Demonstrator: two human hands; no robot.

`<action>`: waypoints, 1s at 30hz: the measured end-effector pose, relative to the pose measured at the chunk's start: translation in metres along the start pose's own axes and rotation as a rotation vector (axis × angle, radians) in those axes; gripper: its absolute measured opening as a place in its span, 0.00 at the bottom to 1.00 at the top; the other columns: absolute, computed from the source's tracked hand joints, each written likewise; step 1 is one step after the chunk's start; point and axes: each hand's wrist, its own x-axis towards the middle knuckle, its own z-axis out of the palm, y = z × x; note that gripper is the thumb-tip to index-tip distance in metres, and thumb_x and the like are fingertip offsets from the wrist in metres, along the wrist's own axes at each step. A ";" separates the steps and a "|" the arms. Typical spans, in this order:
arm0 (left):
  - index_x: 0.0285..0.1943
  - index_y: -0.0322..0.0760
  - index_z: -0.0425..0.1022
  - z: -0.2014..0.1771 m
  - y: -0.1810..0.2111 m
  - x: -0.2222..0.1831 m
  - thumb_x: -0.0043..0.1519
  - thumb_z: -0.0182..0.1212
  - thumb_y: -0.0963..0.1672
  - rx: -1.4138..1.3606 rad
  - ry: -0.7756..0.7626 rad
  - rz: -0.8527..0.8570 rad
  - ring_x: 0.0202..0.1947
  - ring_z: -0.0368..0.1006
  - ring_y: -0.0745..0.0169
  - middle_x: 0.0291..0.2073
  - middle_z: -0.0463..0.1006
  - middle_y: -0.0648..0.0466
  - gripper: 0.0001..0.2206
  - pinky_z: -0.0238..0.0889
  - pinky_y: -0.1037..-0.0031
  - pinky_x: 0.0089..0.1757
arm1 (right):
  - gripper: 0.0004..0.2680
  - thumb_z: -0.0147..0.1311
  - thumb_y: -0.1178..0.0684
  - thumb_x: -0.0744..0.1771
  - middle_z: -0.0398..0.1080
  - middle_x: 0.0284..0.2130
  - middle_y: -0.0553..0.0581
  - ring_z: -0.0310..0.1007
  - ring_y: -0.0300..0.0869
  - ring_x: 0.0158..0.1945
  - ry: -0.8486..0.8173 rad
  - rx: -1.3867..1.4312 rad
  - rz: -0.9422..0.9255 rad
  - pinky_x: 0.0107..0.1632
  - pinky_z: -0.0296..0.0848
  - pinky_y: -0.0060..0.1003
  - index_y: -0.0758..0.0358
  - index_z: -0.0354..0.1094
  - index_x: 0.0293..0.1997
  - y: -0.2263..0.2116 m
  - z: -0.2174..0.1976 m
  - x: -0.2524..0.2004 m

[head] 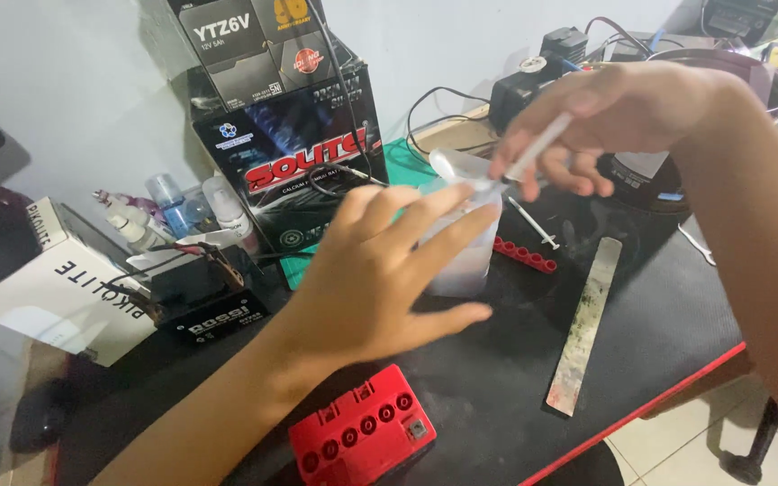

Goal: Filling the cells of a battery casing with liquid using a syringe

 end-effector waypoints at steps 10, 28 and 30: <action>0.67 0.40 0.70 -0.036 0.030 -0.143 0.60 0.58 0.57 -0.515 -0.288 -0.422 0.51 0.70 0.51 0.54 0.80 0.51 0.30 0.59 0.61 0.49 | 0.37 0.61 0.19 0.70 0.80 0.45 0.68 0.78 0.40 0.31 -0.059 -0.061 -0.139 0.23 0.85 0.29 0.77 0.65 0.63 0.010 -0.011 -0.040; 0.67 0.48 0.66 -0.019 0.089 -0.189 0.35 0.79 0.54 -1.002 -0.202 -1.249 0.50 0.82 0.67 0.55 0.84 0.57 0.46 0.71 0.73 0.49 | 0.38 0.55 0.13 0.64 0.65 0.15 0.60 0.60 0.43 0.11 0.118 0.078 -0.206 0.10 0.68 0.33 0.73 0.74 0.41 -0.020 0.110 0.081; 0.65 0.47 0.66 -0.022 0.089 -0.187 0.37 0.81 0.48 -0.969 -0.164 -1.137 0.52 0.82 0.65 0.55 0.83 0.58 0.42 0.70 0.73 0.52 | 0.29 0.34 0.34 0.68 0.76 0.34 0.77 0.69 0.52 0.17 -0.008 0.190 -0.186 0.12 0.76 0.40 0.78 0.76 0.32 -0.019 0.128 0.105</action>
